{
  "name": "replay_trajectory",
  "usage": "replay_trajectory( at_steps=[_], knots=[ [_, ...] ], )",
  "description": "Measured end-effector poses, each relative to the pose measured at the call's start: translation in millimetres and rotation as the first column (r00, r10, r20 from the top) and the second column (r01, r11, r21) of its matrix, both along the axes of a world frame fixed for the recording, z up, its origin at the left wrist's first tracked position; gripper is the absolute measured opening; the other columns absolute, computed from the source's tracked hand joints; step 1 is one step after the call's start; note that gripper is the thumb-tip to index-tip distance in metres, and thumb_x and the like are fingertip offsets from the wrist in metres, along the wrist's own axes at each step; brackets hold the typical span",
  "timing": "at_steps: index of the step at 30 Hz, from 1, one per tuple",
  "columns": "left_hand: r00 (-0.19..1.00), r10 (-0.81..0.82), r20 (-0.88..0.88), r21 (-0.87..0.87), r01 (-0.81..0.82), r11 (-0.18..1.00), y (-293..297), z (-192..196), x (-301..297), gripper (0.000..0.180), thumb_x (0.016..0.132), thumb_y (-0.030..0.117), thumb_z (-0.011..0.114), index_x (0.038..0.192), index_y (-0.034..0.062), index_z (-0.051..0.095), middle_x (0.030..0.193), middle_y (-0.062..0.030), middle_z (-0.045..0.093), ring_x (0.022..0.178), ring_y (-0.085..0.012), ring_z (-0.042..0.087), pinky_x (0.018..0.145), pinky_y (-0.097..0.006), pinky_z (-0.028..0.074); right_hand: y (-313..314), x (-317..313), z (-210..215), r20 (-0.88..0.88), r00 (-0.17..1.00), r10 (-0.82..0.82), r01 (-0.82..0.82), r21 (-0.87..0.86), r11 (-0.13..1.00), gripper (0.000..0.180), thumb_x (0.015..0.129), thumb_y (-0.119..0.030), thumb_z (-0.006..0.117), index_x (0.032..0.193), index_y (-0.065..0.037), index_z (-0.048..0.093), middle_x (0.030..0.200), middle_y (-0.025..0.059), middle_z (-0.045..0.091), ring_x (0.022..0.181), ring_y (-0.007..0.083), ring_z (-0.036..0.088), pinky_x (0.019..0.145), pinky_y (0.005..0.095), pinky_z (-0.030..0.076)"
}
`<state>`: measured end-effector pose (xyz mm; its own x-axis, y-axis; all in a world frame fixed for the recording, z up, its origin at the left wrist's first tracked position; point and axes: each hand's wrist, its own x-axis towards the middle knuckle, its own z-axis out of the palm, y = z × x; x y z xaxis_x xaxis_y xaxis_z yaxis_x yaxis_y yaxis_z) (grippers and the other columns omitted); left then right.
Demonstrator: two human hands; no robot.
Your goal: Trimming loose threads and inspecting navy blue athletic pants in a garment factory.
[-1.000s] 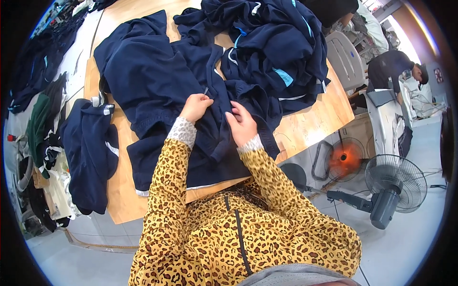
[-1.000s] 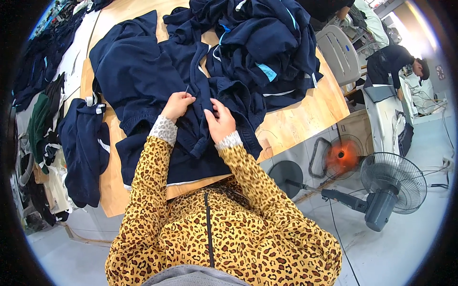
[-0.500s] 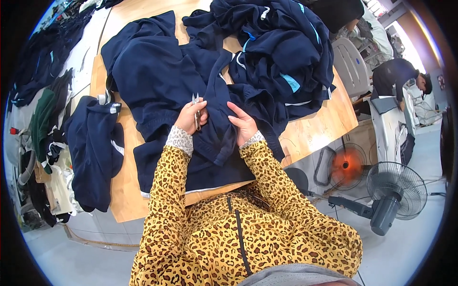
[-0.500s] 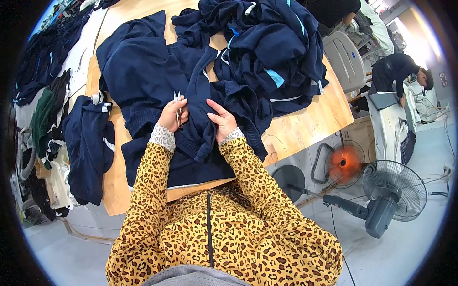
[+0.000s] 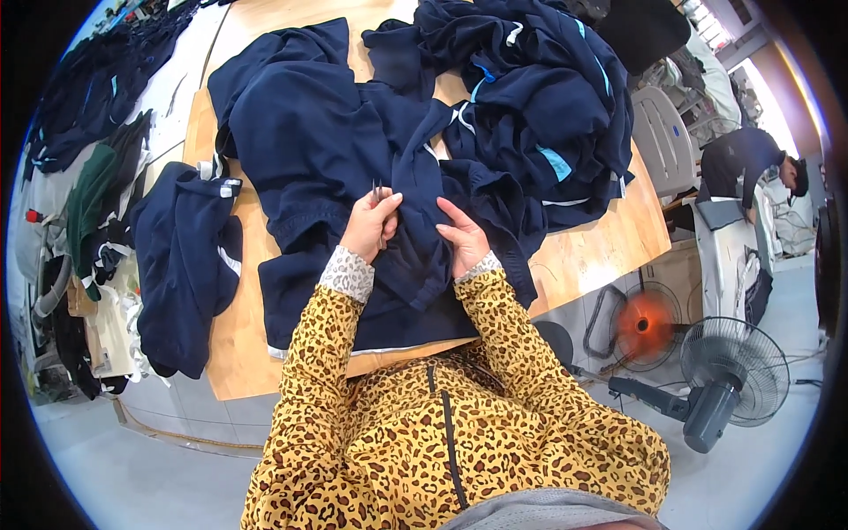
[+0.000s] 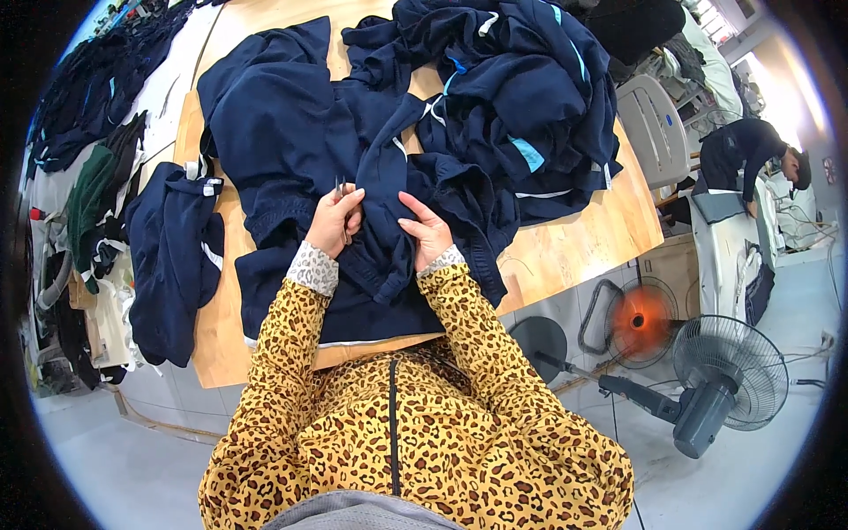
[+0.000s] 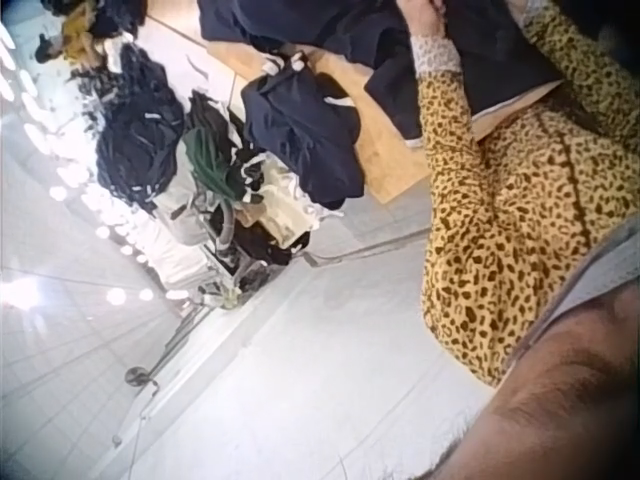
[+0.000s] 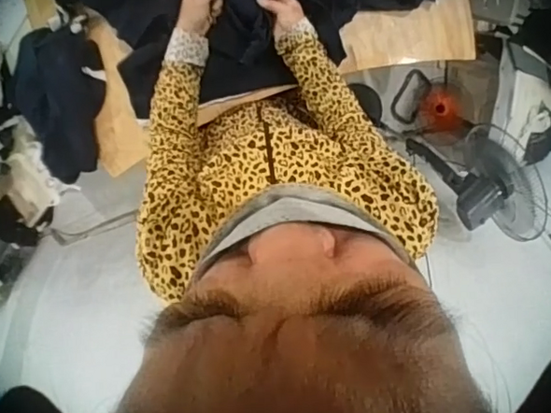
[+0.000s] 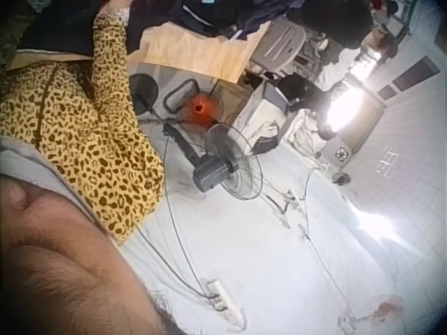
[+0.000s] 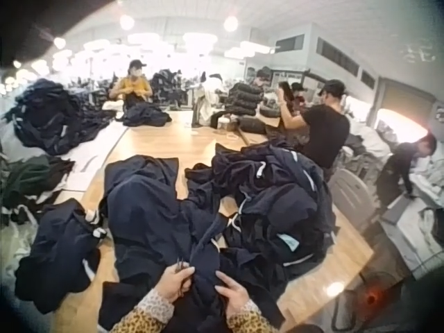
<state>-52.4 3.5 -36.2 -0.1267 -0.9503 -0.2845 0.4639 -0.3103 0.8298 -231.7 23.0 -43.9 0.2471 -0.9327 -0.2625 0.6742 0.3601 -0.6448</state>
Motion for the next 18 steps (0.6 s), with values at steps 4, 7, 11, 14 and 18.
replay_trajectory(
  at_steps=[4, 7, 11, 14, 18],
  knots=[
    [0.574, 0.512, 0.639, -0.552, -0.122, 0.825, 7, 11, -20, 0.014, 0.080, 0.005, 0.064, 0.090, 0.0033, 0.055, 0.065, -0.0019, 0.052, 0.055, -0.0101, 0.049, 0.051, -0.023, 0.041, 2, 3, 4, -0.049, 0.997, -0.057, 0.055, -0.031, 0.998, 0.044, 0.077, 0.015, 0.054, 0.119, 0.001, 0.055, 0.109, 0.0138, 0.061, 0.095, 0.0193, 0.062, 0.085, 0.0274, 0.051],
    [0.492, 0.606, 0.625, -0.675, -0.050, 0.736, 23, 29, -34, 0.017, 0.077, 0.004, 0.066, 0.091, 0.0010, 0.059, 0.081, -0.0062, 0.055, 0.062, -0.0135, 0.052, 0.058, -0.024, 0.044, 3, -3, -4, -0.079, 0.994, -0.081, 0.078, -0.046, 0.996, 0.045, 0.076, 0.016, 0.055, 0.118, 0.002, 0.055, 0.108, 0.0123, 0.061, 0.095, 0.0176, 0.061, 0.085, 0.0258, 0.050],
    [0.517, 0.504, 0.691, -0.644, 0.126, 0.754, 30, 22, -42, 0.026, 0.074, 0.016, 0.072, 0.093, 0.0007, 0.063, 0.086, -0.0106, 0.058, 0.068, -0.0241, 0.060, 0.060, -0.030, 0.049, 5, -1, -10, -0.065, 0.995, -0.072, 0.069, -0.053, 0.996, 0.045, 0.075, 0.016, 0.056, 0.117, 0.002, 0.057, 0.107, 0.0092, 0.060, 0.095, 0.0147, 0.058, 0.085, 0.0233, 0.047],
    [0.570, 0.441, 0.693, -0.581, 0.081, 0.810, 30, 17, -45, 0.017, 0.077, 0.013, 0.068, 0.087, -0.0003, 0.064, 0.078, -0.0118, 0.060, 0.066, -0.0253, 0.061, 0.059, -0.031, 0.048, 9, -2, -10, -0.182, 0.979, -0.088, 0.081, -0.043, 0.996, 0.046, 0.073, 0.016, 0.057, 0.116, -0.001, 0.058, 0.100, 0.0043, 0.060, 0.086, 0.0107, 0.056, 0.079, 0.0197, 0.046],
    [0.623, 0.327, 0.711, -0.473, 0.079, 0.878, 17, 4, -35, 0.014, 0.080, 0.011, 0.063, 0.079, -0.0025, 0.061, 0.072, -0.0142, 0.061, 0.061, -0.0247, 0.059, 0.057, -0.032, 0.046, 9, -1, -17, -0.210, 0.976, -0.059, 0.045, -0.072, 0.996, 0.047, 0.072, 0.016, 0.058, 0.116, -0.001, 0.059, 0.094, -0.0006, 0.059, 0.080, 0.0062, 0.051, 0.074, 0.0168, 0.044]
  ],
)
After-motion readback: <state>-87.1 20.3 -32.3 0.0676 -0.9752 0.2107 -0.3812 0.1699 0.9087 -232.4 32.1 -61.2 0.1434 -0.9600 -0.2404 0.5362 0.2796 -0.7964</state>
